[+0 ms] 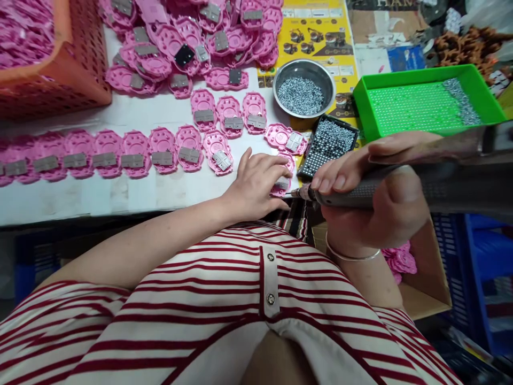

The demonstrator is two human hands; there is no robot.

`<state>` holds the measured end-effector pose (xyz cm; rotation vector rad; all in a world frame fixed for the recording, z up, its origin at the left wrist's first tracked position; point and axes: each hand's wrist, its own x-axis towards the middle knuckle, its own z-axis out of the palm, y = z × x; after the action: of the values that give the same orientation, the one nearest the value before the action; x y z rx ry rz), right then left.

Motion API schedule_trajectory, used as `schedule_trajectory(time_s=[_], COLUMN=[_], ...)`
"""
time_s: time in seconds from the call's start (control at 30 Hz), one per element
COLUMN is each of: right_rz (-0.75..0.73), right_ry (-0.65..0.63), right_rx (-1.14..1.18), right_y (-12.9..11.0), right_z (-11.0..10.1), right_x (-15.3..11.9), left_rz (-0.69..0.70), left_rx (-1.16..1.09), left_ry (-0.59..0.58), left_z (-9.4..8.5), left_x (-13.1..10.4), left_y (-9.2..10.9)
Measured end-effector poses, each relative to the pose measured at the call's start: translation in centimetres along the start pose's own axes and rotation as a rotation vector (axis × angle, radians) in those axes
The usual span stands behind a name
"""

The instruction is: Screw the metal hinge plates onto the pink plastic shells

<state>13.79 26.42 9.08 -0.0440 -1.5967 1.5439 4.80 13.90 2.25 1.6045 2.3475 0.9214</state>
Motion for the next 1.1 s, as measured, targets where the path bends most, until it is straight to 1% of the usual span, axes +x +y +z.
schedule_trajectory(time_s=[0.1,0.23,0.3,0.4,0.47,0.53,0.6,0.7,0.8,0.87,0.97,1.03,1.1], right_rz=[-0.123,-0.132,-0.149,-0.121,-0.107,-0.122,-0.134,-0.063,-0.05,-0.072,-0.041,-0.002,0.048], right_ry=[0.033,0.046,0.059,0.082,0.091,0.091,0.098,0.119,0.128,0.127,0.132,0.141,0.133], right_rx=[0.085,0.14,0.133,0.097,0.083,0.088,0.076,0.059,0.058,0.056,0.103,0.124,0.106], right_y=[0.1,-0.2,-0.2,-0.1,-0.1,-0.1,-0.3,-0.6,-0.8,-0.7,-0.5,-0.4,-0.4], right_z=[-0.9,-2.4,-3.1,-3.7,-3.9,-3.9,-3.8,-3.7,-3.7,-3.8,-3.8,-3.8,-3.8], right_x=[0.4,0.5,0.3,-0.1,-0.2,-0.2,-0.1,-0.1,-0.1,-0.1,-0.3,-0.4,-0.6], left_rz=[0.024,0.051,0.054,0.061,0.061,0.059,0.057,0.051,0.022,-0.024,-0.085,-0.116,-0.131], left_rx=[0.129,0.207,0.201,0.221,0.291,0.386,0.48,0.582,0.61,0.624,0.638,0.624,0.611], left_ry=[-0.074,-0.115,-0.092,0.015,0.087,0.094,0.042,-0.116,-0.24,-0.312,-0.441,-0.489,-0.511], left_z=[0.1,0.2,-0.1,-0.7,-1.1,-1.3,-1.3,-1.3,-1.3,-1.3,-1.4,-1.6,-1.8], left_x=[0.4,0.1,-0.2,0.3,1.6,3.5,5.4,7.4,8.6,9.2,10.4,11.0,11.1], left_y=[-0.2,-0.4,-0.6,-0.9,-1.1,-1.1,-0.8,0.1,1.3,2.0,2.8,3.1,3.3])
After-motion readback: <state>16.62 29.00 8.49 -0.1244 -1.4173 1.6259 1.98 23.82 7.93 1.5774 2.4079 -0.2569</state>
